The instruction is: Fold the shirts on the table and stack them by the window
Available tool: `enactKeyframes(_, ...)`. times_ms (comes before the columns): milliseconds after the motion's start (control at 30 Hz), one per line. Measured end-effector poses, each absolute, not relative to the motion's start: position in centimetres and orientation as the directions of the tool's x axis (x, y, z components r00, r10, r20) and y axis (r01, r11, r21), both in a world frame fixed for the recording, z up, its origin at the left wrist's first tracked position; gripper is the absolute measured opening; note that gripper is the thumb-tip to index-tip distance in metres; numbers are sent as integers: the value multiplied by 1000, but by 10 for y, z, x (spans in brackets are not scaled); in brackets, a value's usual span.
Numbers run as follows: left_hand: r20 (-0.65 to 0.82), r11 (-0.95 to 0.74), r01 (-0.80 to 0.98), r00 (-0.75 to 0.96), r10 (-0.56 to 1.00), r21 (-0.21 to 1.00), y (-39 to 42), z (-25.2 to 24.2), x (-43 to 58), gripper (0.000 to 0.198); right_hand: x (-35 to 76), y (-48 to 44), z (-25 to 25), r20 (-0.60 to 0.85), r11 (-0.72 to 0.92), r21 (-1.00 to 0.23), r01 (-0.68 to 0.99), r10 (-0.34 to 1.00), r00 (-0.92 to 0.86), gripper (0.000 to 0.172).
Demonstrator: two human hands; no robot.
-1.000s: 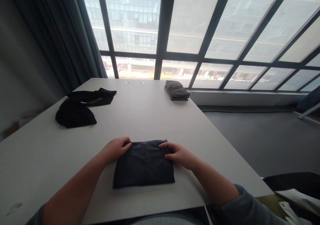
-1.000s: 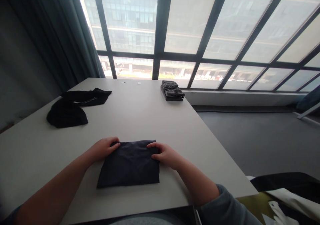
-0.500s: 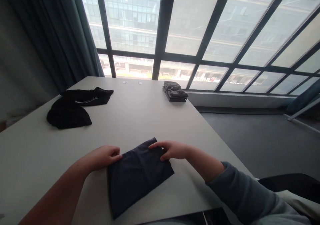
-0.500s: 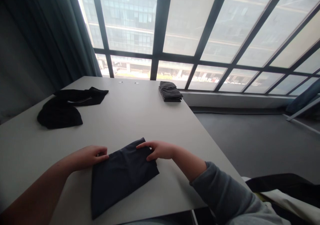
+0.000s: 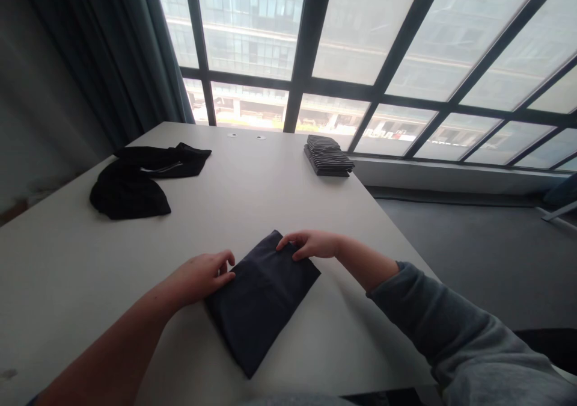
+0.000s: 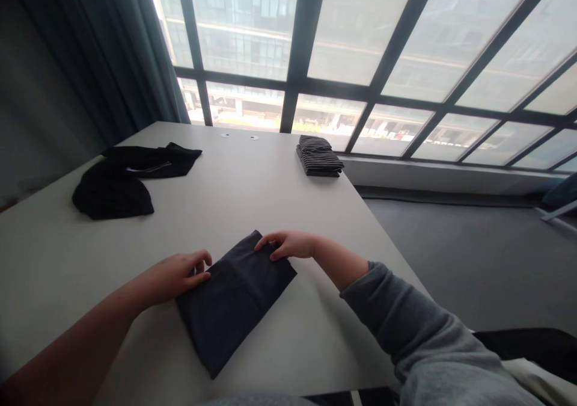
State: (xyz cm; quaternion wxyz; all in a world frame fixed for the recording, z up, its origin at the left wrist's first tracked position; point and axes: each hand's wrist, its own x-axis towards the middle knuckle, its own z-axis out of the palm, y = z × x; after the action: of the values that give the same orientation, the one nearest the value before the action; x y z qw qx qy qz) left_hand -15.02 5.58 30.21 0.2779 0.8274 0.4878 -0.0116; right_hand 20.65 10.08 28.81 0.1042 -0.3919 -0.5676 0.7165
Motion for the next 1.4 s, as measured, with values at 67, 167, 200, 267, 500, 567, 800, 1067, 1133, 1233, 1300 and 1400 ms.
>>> enactKeyframes(67, -263, -376, 802, 530, 806, 464, 56, 298, -152, 26, 207, 100, 285, -410, -296, -912, 284, 629, -661, 45)
enactKeyframes(167, -214, -399, 779, 547, 809, 483, 56, 296, -153, 27, 214, 95, 280, -385, -280, -923, 264, 655, -650, 28)
enactKeyframes(200, -185, -420, 767, 559, 808, 485, 56, 296, -152, 26, 218, 92, 278, -389, -304, -920, 246, 653, -649, 25)
enactKeyframes(267, -87, -510, 719, 614, 785, 473, 56, 297, -150, 23, 225, 82, 275, -398, -361, -911, 199, 649, -648, 26)
enactKeyframes(500, 194, -882, 393, 873, 447, 260, 23, 301, -168, 39, 243, 25, 283, -58, 216, -917, 336, 760, -648, 39)
enactKeyframes(567, 172, -889, 374, 889, 425, 265, 5, 298, -187, 48, 245, 11, 280, 82, 449, -786, 425, 757, -648, 43)
enactKeyframes(800, 114, -875, 444, 875, 470, 194, -11, 285, -209, 63, 234, 0, 247, 440, 740, -377, 557, 672, -596, 40)
enactKeyframes(1067, 292, -924, 374, 878, 380, 80, 14, 275, -194, 40, 215, 12, 277, 201, 711, -500, 495, 651, -732, 33)
enactKeyframes(1133, 318, -916, 369, 859, 401, 157, 13, 274, -195, 36, 214, 12, 292, 163, 697, -554, 455, 627, -762, 35)
enactKeyframes(1233, 321, -843, 383, 800, 507, 377, 13, 277, -195, 31, 210, 17, 315, 144, 648, -651, 395, 616, -774, 34)
enactKeyframes(1300, 251, -691, 423, 716, 651, 586, 16, 284, -195, 32, 209, 24, 325, 106, 536, -747, 393, 680, -725, 30)
enactKeyframes(1400, -8, -283, 489, 512, 859, 825, 24, 294, -190, 52, 207, 38, 322, -38, 177, -914, 365, 858, -513, 32)
